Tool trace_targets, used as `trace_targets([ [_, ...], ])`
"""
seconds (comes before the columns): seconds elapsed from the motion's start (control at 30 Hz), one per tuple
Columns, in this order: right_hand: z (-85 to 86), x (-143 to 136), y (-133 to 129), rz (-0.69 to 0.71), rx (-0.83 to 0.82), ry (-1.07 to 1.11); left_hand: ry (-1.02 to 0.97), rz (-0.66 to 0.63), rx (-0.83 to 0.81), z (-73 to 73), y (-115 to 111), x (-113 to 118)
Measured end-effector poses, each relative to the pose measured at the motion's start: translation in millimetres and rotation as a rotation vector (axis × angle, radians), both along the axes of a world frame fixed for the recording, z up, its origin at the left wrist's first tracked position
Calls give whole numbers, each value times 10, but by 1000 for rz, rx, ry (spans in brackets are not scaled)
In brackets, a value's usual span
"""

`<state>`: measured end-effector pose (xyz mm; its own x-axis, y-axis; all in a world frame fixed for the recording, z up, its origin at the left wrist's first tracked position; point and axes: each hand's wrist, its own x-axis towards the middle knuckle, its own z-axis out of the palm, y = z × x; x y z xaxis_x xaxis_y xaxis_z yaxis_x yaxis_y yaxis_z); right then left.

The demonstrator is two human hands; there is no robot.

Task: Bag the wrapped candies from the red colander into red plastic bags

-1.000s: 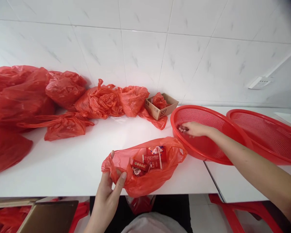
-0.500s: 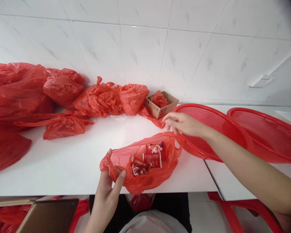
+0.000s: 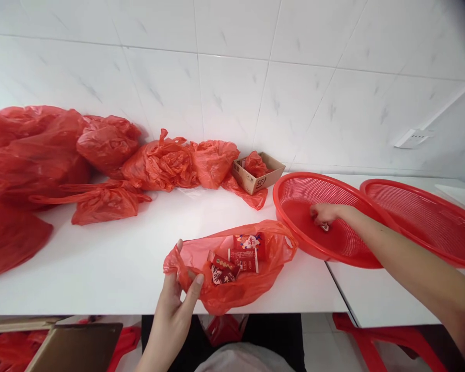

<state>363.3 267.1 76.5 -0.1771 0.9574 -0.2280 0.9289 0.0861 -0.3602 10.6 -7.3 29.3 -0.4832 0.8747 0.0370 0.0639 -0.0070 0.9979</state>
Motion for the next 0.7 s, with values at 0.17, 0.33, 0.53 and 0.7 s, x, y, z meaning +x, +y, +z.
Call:
trace_targets([
  [0.17, 542, -429, -229, 246, -218, 255, 37, 20, 22, -22, 30, -6],
  [0.33, 805, -1153, -970, 628, -345, 407, 16, 29, 37, -11, 66, 21],
  [0.53, 235, -1654, -1192, 710, -44, 57, -76, -65, -17, 36, 11, -12],
  [0.7, -192, -1766, -910, 553, 67, -146, -56, -60, -11, -17, -4, -51],
])
